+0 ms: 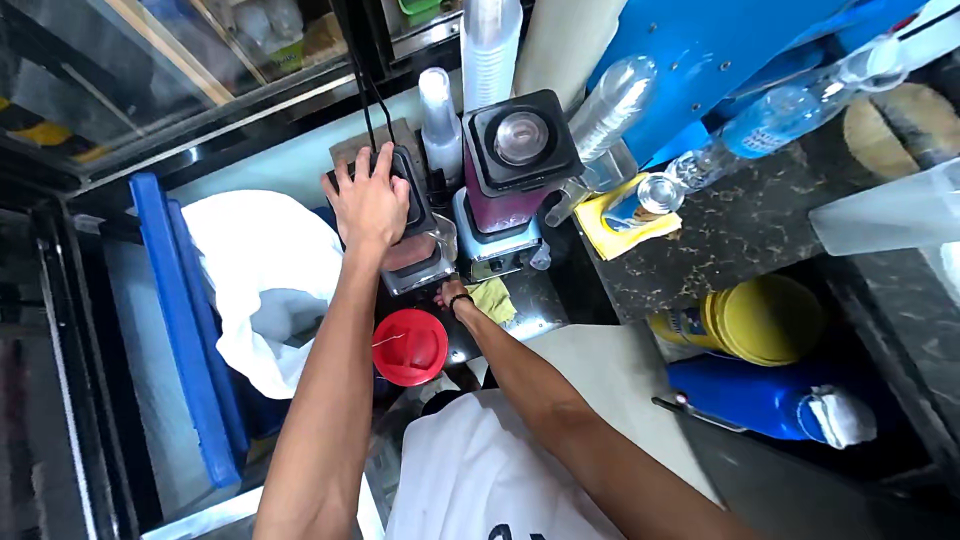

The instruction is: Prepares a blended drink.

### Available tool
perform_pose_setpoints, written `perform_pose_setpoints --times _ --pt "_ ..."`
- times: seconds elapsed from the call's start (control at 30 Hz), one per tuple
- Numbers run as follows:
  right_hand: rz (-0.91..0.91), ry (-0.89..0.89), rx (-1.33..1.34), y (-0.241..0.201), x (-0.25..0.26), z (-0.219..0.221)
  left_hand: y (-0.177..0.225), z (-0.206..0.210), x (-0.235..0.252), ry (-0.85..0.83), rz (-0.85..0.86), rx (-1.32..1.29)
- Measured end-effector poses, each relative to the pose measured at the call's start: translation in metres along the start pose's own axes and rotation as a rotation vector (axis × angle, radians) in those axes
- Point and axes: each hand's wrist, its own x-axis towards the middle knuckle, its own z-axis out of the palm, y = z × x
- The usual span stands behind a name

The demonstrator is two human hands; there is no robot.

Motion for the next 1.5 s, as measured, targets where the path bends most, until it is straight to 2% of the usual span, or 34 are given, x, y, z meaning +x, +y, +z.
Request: perform_pose_setpoints --times 0.13,0.27,0.43,0.63,0.87,1.5 --pt "0.003 0.059 0.023 0.013 0.041 0.009 -0.002 0.002 0.001 0.026 0.013 0.012" --pt "0.009 0.037 0.043 0.003 0.02 0.007 -0.003 0.003 0.002 0.035 0.012 0.017" --pt "-0.01 -0.023 0.015 0.011 0.023 0.0 -0.001 0.0 0.003 0.012 0.004 0.019" --pt "-0.018 -0.015 0.022 0.023 0.047 0.003 -0.002 0.002 0.004 0.034 0.006 0.01" --pt "-0.056 -0.038 0.006 0.016 0.028 -0.001 -0.002 0.001 0.003 0.029 0.013 0.002" --pt "-0.024 -0.042 -0.01 0.014 0.034 -0.001 0.0 0.001 0.003 0.041 -0.002 -0.002"
